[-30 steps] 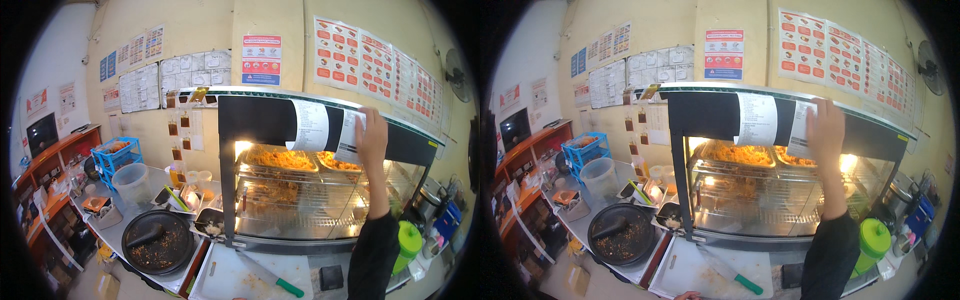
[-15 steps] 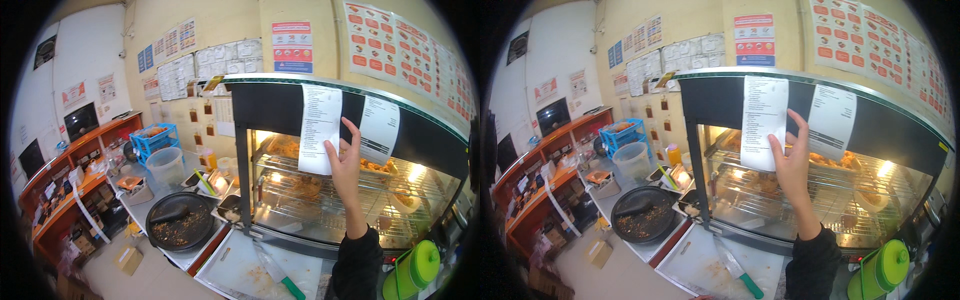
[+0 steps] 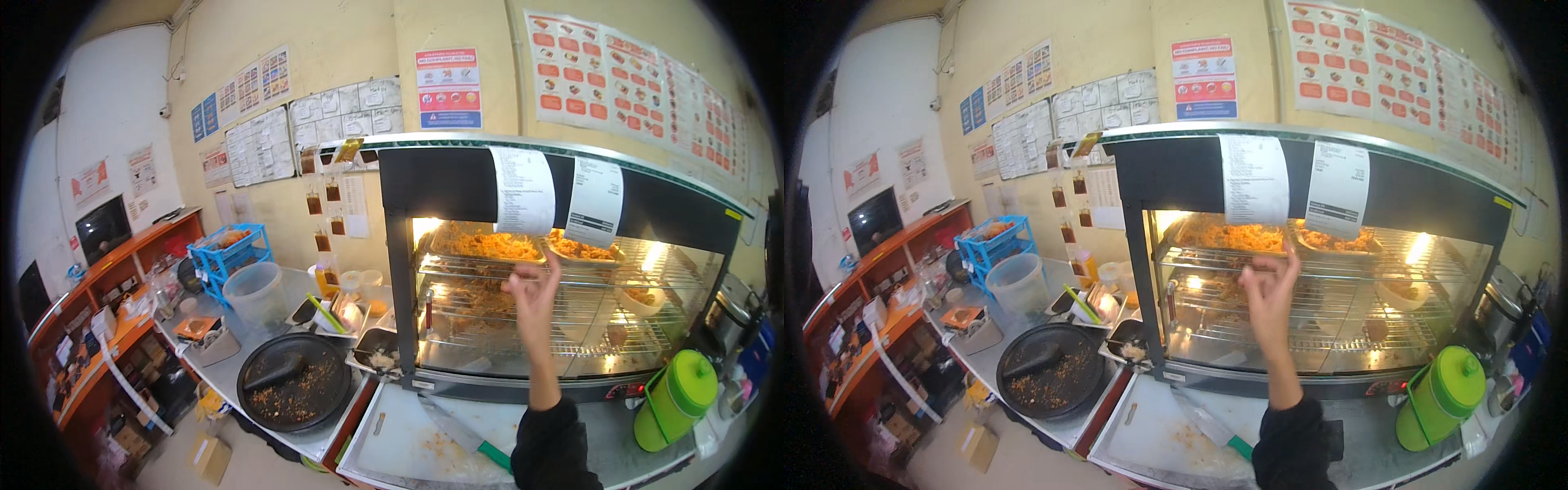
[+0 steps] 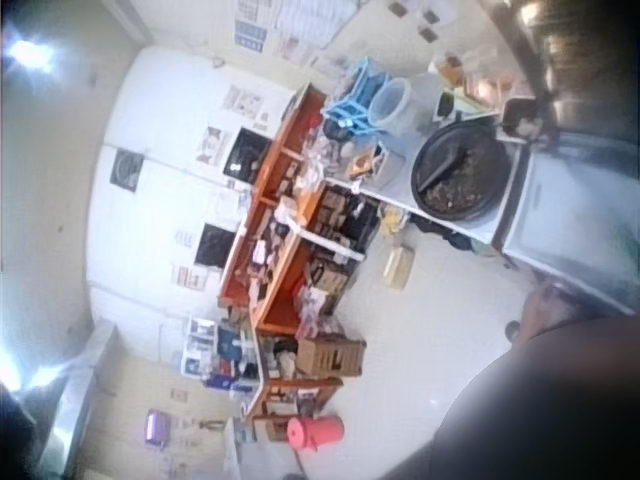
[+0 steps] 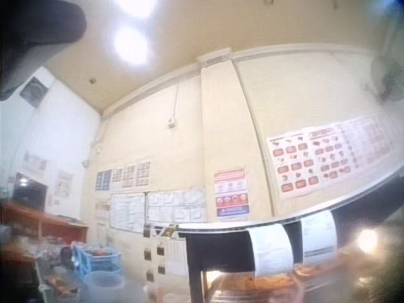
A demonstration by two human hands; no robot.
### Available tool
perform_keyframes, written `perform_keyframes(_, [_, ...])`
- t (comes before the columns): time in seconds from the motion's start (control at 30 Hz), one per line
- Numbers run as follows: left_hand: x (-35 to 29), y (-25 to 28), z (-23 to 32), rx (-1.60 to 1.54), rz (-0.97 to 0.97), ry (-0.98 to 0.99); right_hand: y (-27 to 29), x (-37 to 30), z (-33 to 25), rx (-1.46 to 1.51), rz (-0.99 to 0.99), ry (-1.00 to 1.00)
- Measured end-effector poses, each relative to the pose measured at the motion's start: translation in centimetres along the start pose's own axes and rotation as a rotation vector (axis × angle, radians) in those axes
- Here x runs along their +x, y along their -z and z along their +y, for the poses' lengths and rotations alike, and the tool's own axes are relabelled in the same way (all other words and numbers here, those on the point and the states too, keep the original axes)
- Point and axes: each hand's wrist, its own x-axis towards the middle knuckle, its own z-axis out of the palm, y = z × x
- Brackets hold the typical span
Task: The person assembles a food order by placing a bun and scrambled eggs into a bento box, then retrieves fried chicken from a heated display, cuts it with a knife, and adds it to the box. The person closes the box, retrieves a paper bag, and places the box inside. The person then handles a printed receipt and places it on the display case.
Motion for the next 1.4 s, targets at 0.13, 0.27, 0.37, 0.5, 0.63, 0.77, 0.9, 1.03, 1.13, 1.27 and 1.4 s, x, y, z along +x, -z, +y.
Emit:
perform_keyframes(0.13, [0.2,4.0,-2.3,0.148,0.066,-0.05,-2.8,-11.9,3.4,0.163,-0.118,-0.296])
perform_keyframes(0.27, [-0.1,10.5,-3.6,0.203,0.105,0.045,-9.2,-28.8,4.1,0.191,-0.805,-0.827])
perform_keyframes(0.37, [-0.4,15.7,-4.6,0.182,0.234,0.023,-14.0,-37.9,2.3,0.163,-1.169,-0.565])
perform_keyframes(0.5, [-3.2,21.5,-7.4,0.173,0.389,0.076,-19.6,-45.0,-1.8,0.274,-1.437,-0.54])
perform_keyframes(0.63, [-4.5,25.6,-12.5,0.208,0.41,0.216,-23.1,-48.2,-3.7,0.393,-1.623,-0.752])
perform_keyframes(0.77, [-5.3,26.5,-18.0,0.156,0.428,0.378,-27.4,-52.4,-1.1,0.355,-1.814,-0.645])
perform_keyframes(0.9, [-3.2,28.0,-26.2,0.059,0.307,0.558,-33.4,-53.9,2.2,0.332,-2.01,-0.639])
perform_keyframes(1.03, [-0.8,32.2,-36.0,-0.041,0.174,0.719,-43.1,-53.5,5.2,0.409,-1.979,-0.666])
perform_keyframes(1.13, [-0.4,36.8,-40.2,0.044,0.147,0.704,-50.3,-52.7,7.1,0.247,-1.911,-0.554])
perform_keyframes(1.27, [3.1,41.6,-42.0,0.16,0.136,0.587,-58.0,-52.1,9.4,0.25,-1.901,-0.662])
perform_keyframes(1.4, [5.7,45.4,-41.0,0.125,0.072,0.783,-63.1,-53.1,10.4,0.108,-1.955,-0.434])
